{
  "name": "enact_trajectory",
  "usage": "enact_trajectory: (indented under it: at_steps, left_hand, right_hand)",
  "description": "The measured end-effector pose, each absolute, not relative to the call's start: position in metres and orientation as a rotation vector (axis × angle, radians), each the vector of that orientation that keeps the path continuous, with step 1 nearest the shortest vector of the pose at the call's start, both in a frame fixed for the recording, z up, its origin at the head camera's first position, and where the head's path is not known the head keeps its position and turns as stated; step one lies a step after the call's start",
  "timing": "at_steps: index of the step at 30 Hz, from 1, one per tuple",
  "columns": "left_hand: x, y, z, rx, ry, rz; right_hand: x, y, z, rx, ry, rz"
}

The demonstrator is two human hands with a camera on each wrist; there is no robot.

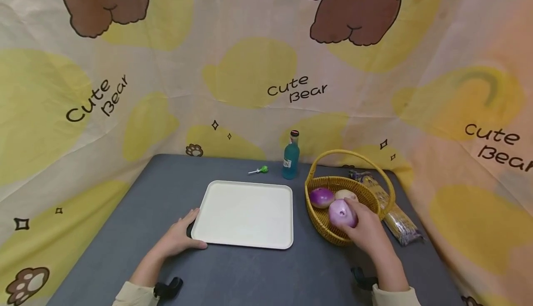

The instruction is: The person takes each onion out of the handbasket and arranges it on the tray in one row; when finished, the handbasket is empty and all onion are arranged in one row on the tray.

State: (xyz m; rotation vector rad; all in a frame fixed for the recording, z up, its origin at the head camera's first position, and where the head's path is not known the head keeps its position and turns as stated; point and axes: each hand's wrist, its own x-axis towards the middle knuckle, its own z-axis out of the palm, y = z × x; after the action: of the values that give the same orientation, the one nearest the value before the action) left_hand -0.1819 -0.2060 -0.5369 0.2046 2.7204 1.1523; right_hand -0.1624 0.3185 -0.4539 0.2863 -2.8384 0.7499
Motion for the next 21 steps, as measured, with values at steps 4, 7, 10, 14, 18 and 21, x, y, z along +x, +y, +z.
enact_trajectory:
  at_steps: [4, 7, 10, 14, 18, 21]
  left_hand:
    - [-0.182, -0.206, -0.539, 0.205, 2.708, 1.164]
    - [-0.18, -0.206, -0.538, 0.189, 2.698, 1.175]
    - [-0.179, -0.206, -0.538, 0.164, 2.686, 1.177]
    - [-0.179, -0.206, -0.538, 0.148, 2.681, 1.176]
    - [-0.18, -0.207, -0.538, 0.159, 2.683, 1.182]
    - [-0.181, -0.207, -0.538, 0.167, 2.684, 1.181]
  right_hand:
    - [-0.161, 0.314, -0.446, 0.314, -2.775, 0.738]
    - [-0.162, 0.31, -0.443, 0.342, -2.728, 0.738]
    - [-0.163, 0.305, -0.441, 0.371, -2.695, 0.76]
    - [-0.165, 0.297, -0.437, 0.388, -2.686, 0.784]
    - [-0.167, 0.288, -0.431, 0.39, -2.704, 0.832]
    - [-0.169, 0.281, -0.427, 0.403, -2.712, 0.859]
